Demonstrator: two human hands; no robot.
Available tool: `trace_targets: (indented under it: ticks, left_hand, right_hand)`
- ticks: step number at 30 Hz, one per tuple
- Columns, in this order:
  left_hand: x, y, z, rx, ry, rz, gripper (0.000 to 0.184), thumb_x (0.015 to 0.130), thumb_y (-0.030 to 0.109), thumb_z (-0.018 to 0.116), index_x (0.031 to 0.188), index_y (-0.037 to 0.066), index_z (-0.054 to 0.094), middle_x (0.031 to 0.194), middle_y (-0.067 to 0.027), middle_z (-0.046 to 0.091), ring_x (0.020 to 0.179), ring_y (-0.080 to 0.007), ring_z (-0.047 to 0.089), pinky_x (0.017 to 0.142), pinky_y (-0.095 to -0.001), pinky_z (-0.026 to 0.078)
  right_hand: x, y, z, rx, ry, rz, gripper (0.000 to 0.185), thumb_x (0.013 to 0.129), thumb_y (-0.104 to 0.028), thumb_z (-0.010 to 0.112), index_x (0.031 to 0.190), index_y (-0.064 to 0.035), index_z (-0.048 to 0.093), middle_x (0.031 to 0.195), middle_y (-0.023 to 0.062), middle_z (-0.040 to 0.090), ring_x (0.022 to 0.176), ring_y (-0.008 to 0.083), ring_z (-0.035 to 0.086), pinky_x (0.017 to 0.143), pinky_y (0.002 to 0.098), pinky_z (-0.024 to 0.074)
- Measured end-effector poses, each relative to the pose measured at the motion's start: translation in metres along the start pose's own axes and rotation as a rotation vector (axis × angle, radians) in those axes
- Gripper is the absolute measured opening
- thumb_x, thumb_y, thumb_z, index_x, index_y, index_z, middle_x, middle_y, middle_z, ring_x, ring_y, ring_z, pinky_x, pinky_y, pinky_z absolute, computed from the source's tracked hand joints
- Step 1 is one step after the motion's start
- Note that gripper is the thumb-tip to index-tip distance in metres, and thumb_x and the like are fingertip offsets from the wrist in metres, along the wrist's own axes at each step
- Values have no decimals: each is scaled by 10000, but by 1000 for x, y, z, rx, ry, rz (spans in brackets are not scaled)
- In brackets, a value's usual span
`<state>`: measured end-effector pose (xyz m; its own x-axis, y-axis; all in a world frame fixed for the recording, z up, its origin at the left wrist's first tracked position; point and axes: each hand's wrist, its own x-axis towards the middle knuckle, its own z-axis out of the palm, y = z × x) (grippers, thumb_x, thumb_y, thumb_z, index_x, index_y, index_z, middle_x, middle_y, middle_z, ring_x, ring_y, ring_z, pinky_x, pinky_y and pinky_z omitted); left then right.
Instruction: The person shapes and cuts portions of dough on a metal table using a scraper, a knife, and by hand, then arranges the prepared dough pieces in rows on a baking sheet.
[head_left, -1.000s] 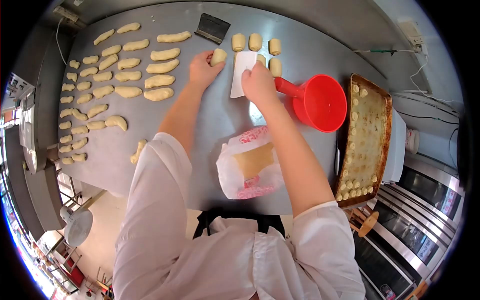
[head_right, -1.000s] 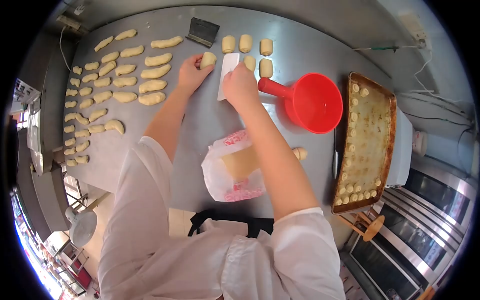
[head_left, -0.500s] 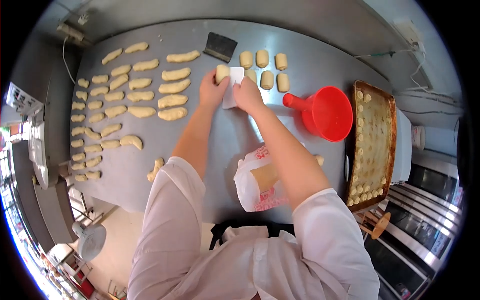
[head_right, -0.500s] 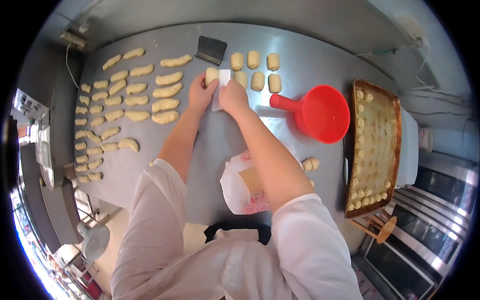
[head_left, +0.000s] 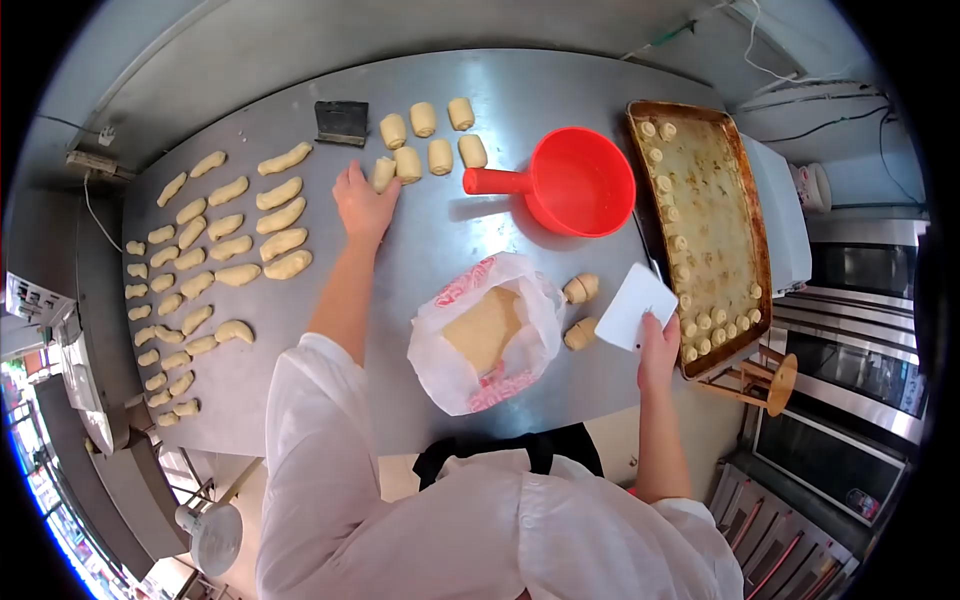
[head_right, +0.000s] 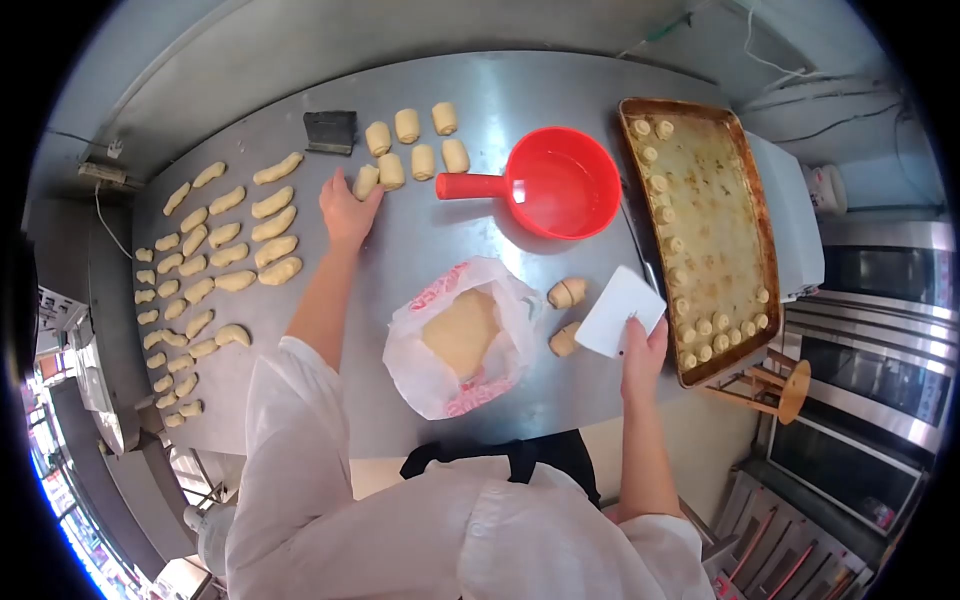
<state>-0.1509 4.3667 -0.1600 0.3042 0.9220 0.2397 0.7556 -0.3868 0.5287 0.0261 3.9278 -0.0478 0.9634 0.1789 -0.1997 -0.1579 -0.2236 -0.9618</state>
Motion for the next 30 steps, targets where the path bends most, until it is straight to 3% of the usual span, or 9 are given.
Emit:
trace_targets:
  ticks: [3,5,10,12,15,17,23,28,30]
  left_hand:
    - [5,0,5,108,2,131,606,741,392,809,1197,34,633,1215,-178,610,1123,-374,562,961,-449,471]
    - [11,-1,2,-52,-174,79,560,757,375,802,1174,43,632,1100,-176,661,1022,-368,614,922,-449,496]
    - [-2,-20,-7,-387,-16,-108,437,875,321,704,1159,12,581,1046,-113,670,934,-256,646,781,-370,530]
    - [-12,-14,-38,-1255,-125,-668,357,939,256,605,1207,30,541,1083,-75,644,913,-175,619,728,-317,509]
    - [-74,27,-101,-1558,-316,-813,332,960,216,549,1250,59,508,1088,-52,619,885,-142,587,710,-295,488]
    - [-131,69,-142,-1666,-369,-970,323,950,152,540,1256,59,503,1067,-34,610,874,-134,573,720,-285,484]
    - [-304,169,-176,-742,-404,-460,448,829,87,649,1271,47,587,1045,-39,648,913,-112,601,791,-279,495]
    - [-387,198,-112,-327,-416,-59,449,812,101,674,1256,95,607,1101,-142,650,988,-322,641,860,-390,520]
    - [-402,205,-89,-286,-357,-109,452,807,106,681,1253,88,607,1111,-155,636,988,-356,626,857,-405,520]
  right_hand:
    - [4,37,-45,-118,-72,173,333,924,-82,558,1245,3,550,1140,61,647,997,139,610,866,305,492]
    - [5,47,-61,-275,-168,202,343,904,-97,579,1233,-4,554,1104,93,661,969,163,631,794,314,520]
    - [27,67,-74,-418,-209,68,399,885,-132,604,1251,14,541,1117,169,672,1013,271,656,857,362,517]
    - [47,52,-64,-487,-313,-4,422,892,-163,600,1268,18,537,1139,204,663,1049,313,650,906,377,498]
    - [95,53,-40,-472,-454,-83,453,937,-214,529,1303,53,522,1181,227,649,1090,351,632,957,391,475]
    - [119,40,-30,-873,-447,-341,427,944,-187,504,1289,63,528,1128,222,656,1068,348,648,916,400,511]
    - [135,29,-14,-1544,-556,-380,472,934,-143,498,1370,22,431,1118,244,596,934,394,680,797,425,567]
    - [132,29,-23,-1476,-640,-405,569,942,-122,477,1456,10,269,1184,265,569,982,401,666,819,439,558]
    - [132,24,-27,-1453,-641,-374,601,956,-149,463,1483,-10,210,1228,295,552,1023,396,652,858,455,540]
